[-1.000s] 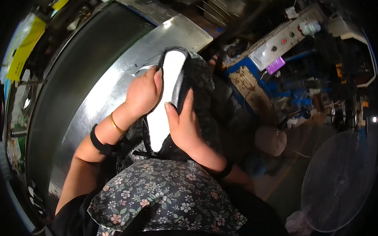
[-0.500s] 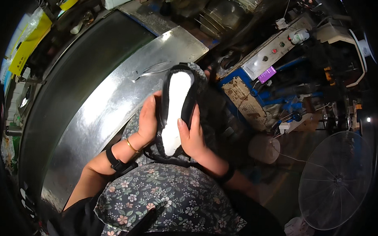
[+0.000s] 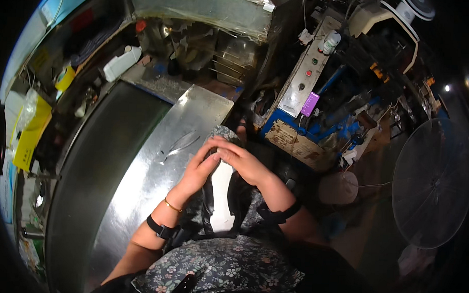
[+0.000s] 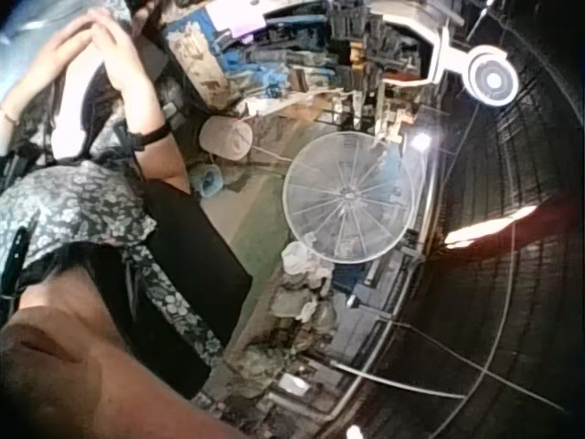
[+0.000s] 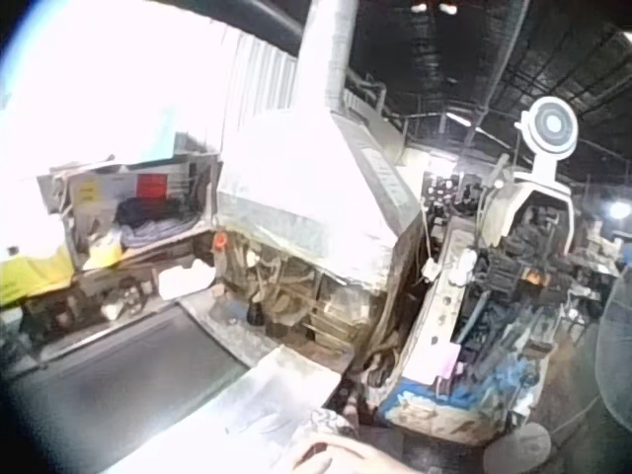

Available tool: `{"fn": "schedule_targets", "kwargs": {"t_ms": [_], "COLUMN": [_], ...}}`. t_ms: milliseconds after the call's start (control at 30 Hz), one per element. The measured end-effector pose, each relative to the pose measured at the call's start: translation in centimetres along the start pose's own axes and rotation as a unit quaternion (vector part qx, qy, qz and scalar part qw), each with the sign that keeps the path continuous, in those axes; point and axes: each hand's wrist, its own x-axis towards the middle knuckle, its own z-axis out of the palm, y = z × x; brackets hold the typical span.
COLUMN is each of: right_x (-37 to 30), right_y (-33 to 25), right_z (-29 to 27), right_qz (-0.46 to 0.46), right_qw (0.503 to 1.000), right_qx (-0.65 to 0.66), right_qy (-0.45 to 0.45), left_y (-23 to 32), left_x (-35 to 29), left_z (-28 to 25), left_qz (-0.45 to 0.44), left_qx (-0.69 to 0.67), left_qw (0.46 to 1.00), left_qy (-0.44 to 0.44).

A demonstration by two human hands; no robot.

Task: Assembling and pressing shoe components using industrial machinery.

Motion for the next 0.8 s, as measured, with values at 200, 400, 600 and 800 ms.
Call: {"fn": "schedule_targets", "kwargs": {"t_ms": [200, 400, 600, 800], "right_x": [-0.1, -0.7, -1.7, -3.2], "right_y": [-0.8, -3.1, 0.5, -1.1], "right_z": [1.3, 1.9, 1.9, -1.1], "right_qz": [-0.152, -0.013, -0.143, 0.010], "right_qw": [0.928, 0.979, 0.966, 0.995], "right_qx": [-0.339, -0.204, -0.193, 0.063], "right_qy": [0.038, 0.020, 0.094, 0.075], "left_y": [0.3, -0.8, -0.4, 5.5], "left_x": [0.0, 0.2, 0.7, -0.1], "left_z": [-0.2, 0.3, -1.1, 2.0], "left_qz": [-0.071, 0.013, 0.021, -0.054], "left_qx": [-0.116, 0.013, -0.041, 0.283], "left_qw": [0.991, 1.000, 0.997, 0.957], "left_qy": [0.019, -0.003, -0.068, -0.041]}}
